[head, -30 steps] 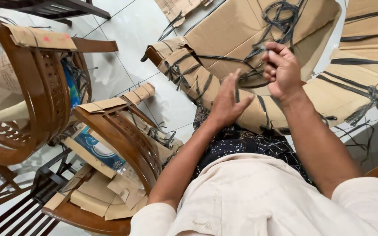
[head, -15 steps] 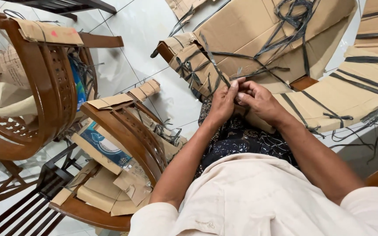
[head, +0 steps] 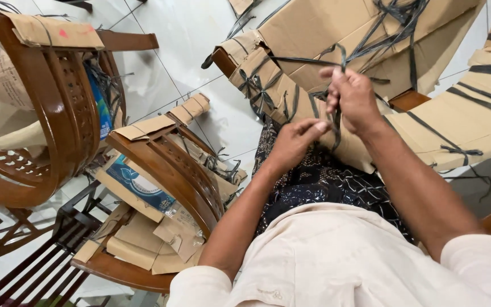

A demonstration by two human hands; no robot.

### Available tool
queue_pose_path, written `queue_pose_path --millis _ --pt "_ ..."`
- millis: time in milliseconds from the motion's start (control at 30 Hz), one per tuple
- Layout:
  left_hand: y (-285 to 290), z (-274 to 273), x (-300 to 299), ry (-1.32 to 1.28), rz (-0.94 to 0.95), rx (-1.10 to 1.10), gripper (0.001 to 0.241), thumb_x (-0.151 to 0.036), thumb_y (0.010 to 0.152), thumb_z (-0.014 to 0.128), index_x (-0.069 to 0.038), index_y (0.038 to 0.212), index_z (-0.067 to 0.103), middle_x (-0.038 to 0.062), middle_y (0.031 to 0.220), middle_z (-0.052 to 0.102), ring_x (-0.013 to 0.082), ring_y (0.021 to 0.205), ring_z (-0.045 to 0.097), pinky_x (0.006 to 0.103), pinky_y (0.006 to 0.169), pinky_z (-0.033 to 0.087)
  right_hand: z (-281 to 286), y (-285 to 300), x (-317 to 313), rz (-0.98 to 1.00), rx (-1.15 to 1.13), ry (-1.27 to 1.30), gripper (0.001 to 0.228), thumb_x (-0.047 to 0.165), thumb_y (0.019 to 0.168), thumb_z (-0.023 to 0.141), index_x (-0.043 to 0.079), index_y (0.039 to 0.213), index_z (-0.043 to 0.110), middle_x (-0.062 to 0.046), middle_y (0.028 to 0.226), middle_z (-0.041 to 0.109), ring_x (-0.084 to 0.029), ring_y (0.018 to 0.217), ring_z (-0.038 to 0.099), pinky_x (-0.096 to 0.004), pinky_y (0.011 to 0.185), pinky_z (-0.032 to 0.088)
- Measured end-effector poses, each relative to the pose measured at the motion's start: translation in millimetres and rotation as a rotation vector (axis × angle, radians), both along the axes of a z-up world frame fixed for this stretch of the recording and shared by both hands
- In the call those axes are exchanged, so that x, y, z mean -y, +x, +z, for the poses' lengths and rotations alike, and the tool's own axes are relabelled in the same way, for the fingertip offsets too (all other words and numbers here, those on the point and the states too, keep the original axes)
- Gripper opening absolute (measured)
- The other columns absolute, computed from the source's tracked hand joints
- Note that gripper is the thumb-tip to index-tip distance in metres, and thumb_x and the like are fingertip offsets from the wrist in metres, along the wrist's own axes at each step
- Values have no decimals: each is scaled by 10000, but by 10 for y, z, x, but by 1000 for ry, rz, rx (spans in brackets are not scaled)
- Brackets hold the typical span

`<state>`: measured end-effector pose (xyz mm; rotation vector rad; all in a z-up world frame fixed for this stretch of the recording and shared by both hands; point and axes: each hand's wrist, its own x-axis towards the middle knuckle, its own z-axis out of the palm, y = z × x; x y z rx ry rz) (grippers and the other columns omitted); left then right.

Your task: Securing cardboard protective wrapping around wooden chair components using black plastic straps tied by hand.

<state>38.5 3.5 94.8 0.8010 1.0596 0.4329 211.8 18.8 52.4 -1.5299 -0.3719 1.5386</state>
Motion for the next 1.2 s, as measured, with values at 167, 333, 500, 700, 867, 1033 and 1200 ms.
queue_pose_path --millis 167,333,500,700,867,1033,1200 --pt "-644 -743 22 -185 412 -107 345 -273 1063 509 -113 768 588 59 722 634 186 665 632 352 673 560 -742 182 -382 339 580 -164 373 285 1147 334 95 1330 598 47 779 421 -76 607 377 -235 461 318" --pt "-883 -1817 133 -313 373 -477 174 -168 1069 544 -33 1022 644 100 750 625 200 658 612 319 614 523 -1974 96 -353 931 945 22 444 143 1056 449 56 1456 621 -202 1396 636 -422 1252 581 -577 992 469" --pt "-1010 -2410 238 -51 -2 -661 292 -314 877 711 -77 1043 670 133 1079 735 301 940 700 423 759 548 -2167 -240 -631 1259 611 -221 393 127 1068 465 82 1430 611 -170 1426 605 -387 1306 552 -542 1145 370" --pt "-908 -2737 181 -50 -119 -617 198 -264 898 655 -90 990 670 137 1070 745 313 944 695 436 763 540 -1941 -348 -889 1241 401 -267 313 39 1050 514 138 1249 735 -86 1239 715 -308 1121 645 -516 960 515" --pt "-820 -2890 139 -11 -211 -574 141 -223 916 609 -100 946 670 140 1063 753 323 947 690 448 766 534 -1869 -383 -930 1202 261 -328 345 -3 1076 398 79 1174 718 -123 1200 720 -302 1043 673 -476 925 552" --pt "-938 -2746 14 85 -283 -574 134 -183 934 562 -110 902 671 144 1057 762 333 949 686 459 769 528 -1814 -297 -864 1250 476 -247 337 102 1107 438 44 1407 579 -212 1350 607 -406 1156 580 -580 966 465" --pt "-1362 -1875 -321 -156 -271 -516 384 -382 1055 554 -181 728 549 -14 672 547 137 614 490 319 623 398 -1386 118 -942 1319 703 -337 329 251 1162 519 33 1256 747 -286 1310 651 -464 1094 608 -597 861 419"
